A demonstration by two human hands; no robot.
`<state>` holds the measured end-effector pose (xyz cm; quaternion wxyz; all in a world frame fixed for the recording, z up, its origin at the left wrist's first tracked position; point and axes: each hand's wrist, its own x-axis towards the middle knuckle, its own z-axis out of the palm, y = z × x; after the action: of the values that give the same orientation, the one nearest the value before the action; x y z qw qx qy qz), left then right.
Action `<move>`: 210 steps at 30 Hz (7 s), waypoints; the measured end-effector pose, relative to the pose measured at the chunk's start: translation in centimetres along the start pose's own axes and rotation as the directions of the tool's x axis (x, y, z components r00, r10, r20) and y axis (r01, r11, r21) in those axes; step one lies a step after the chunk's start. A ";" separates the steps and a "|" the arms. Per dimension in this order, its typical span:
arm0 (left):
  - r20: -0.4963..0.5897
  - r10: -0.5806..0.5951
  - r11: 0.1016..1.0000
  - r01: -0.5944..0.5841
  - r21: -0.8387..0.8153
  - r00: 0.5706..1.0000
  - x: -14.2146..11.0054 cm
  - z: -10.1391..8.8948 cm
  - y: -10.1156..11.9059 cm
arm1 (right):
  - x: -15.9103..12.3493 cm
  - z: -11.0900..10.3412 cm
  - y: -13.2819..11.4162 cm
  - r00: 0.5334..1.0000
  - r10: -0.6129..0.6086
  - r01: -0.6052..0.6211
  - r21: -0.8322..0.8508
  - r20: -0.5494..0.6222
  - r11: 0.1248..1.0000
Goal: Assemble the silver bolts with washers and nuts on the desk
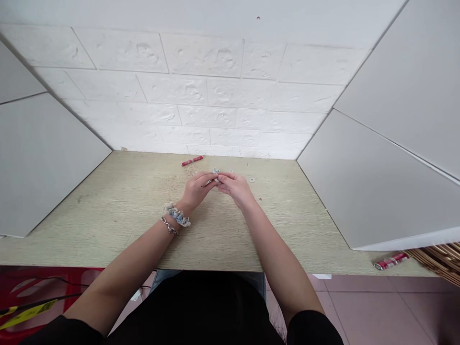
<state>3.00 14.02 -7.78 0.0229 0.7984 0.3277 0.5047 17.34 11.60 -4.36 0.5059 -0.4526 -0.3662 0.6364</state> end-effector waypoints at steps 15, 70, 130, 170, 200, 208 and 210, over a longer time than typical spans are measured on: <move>-0.141 -0.636 0.703 0.495 -0.510 0.759 1.6 -1.0 -1.1 | 1.8 -5.4 -1.4 0.800 -0.594 0.208 -0.890 -0.085 0.407; 0.041 0.049 0.998 -0.051 0.044 0.998 0.0 0.5 -0.4 | 0.7 -0.9 0.8 0.858 -0.513 0.457 -0.511 0.037 0.728; 0.167 -0.548 0.686 0.555 -0.470 0.819 0.9 0.2 0.5 | 1.6 -0.6 1.9 0.894 -0.448 0.406 -0.388 -0.020 0.827; 0.294 -0.518 0.589 0.584 -0.558 0.803 1.3 -0.2 0.7 | 1.2 0.5 2.3 0.999 -0.028 0.021 -0.272 -0.023 0.962; 0.415 -0.573 0.354 0.670 -0.652 0.707 1.6 -1.1 0.0 | 1.3 -0.6 1.5 0.875 -0.483 0.443 -0.435 0.021 0.784; 0.404 -0.607 0.385 0.698 -0.604 0.684 1.9 -1.5 1.1 | 0.2 -0.4 0.8 0.877 -0.481 0.393 -0.585 0.006 0.710; 0.416 -0.590 0.370 0.690 -0.622 0.692 1.9 -1.5 1.5 | 0.0 -0.3 0.8 0.866 -0.500 0.399 -0.625 0.015 0.671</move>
<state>3.06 13.52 -4.99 0.5586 0.5539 0.3737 0.4914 17.38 11.42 -5.16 0.5009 -0.5349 -0.6102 0.3009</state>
